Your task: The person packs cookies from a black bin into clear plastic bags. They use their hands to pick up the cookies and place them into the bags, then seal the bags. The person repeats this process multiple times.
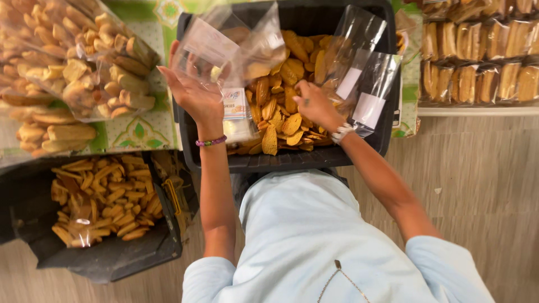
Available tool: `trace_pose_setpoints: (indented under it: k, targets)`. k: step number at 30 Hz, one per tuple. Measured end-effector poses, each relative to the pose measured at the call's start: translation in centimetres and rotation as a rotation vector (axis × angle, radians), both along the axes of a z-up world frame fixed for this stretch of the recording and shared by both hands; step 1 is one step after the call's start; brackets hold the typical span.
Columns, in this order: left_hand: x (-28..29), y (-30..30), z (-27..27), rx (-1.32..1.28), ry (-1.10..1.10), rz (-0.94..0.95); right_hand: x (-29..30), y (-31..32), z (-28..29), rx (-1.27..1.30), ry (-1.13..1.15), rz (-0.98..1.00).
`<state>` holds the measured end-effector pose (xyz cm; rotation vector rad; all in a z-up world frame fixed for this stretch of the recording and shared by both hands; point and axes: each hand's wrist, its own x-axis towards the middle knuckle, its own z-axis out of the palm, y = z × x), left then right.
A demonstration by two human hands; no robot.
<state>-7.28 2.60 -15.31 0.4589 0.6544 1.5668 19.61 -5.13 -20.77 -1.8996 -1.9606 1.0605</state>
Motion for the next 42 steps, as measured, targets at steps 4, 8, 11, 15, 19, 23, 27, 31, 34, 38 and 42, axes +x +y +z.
trace_pose_setpoints:
  k: [4,8,11,15,19,23,27,31,34,38,42]
  targets:
    - [-1.3,-2.7,-0.2,-0.049,-0.014,0.009,-1.2,0.3,-8.0,0.267,-0.369,0.137]
    - [-1.9,-4.0,-0.9,-0.036,-0.073,0.023,-1.4,-0.1,-8.0,0.175,-0.365,0.08]
    - [-2.3,-4.9,-1.5,-0.056,-0.104,0.017,-1.2,0.5,-6.8,0.167,-0.367,0.144]
    - [-2.5,-5.6,-2.3,-0.078,-0.11,0.032,0.4,1.9,-6.7,0.002,-0.192,0.06]
    - [-2.3,-6.1,-3.0,-0.095,-0.134,0.057,-0.4,0.9,-7.6,0.117,-0.262,0.022]
    - [-2.6,-6.2,-3.1,-0.148,-0.168,0.049,-2.3,-0.1,-6.6,0.038,-0.24,0.166]
    - [-3.3,-6.7,-2.9,-0.143,-0.182,0.088,-1.1,2.7,-4.5,-0.053,-0.239,0.176]
    - [-3.2,-6.7,-3.0,-0.126,-0.19,0.097,-0.7,10.0,-5.0,0.515,-0.05,0.087]
    - [-2.7,-6.4,-3.1,-0.147,-0.209,0.08,-1.8,13.4,-5.8,0.623,-0.17,0.221]
    - [-2.6,-6.3,-3.0,-0.15,-0.24,0.058,-1.2,12.4,-4.1,0.319,-0.107,0.278]
    - [-3.0,-6.3,-2.6,-0.173,-0.221,0.066,0.7,7.7,-1.4,0.276,0.076,0.203]
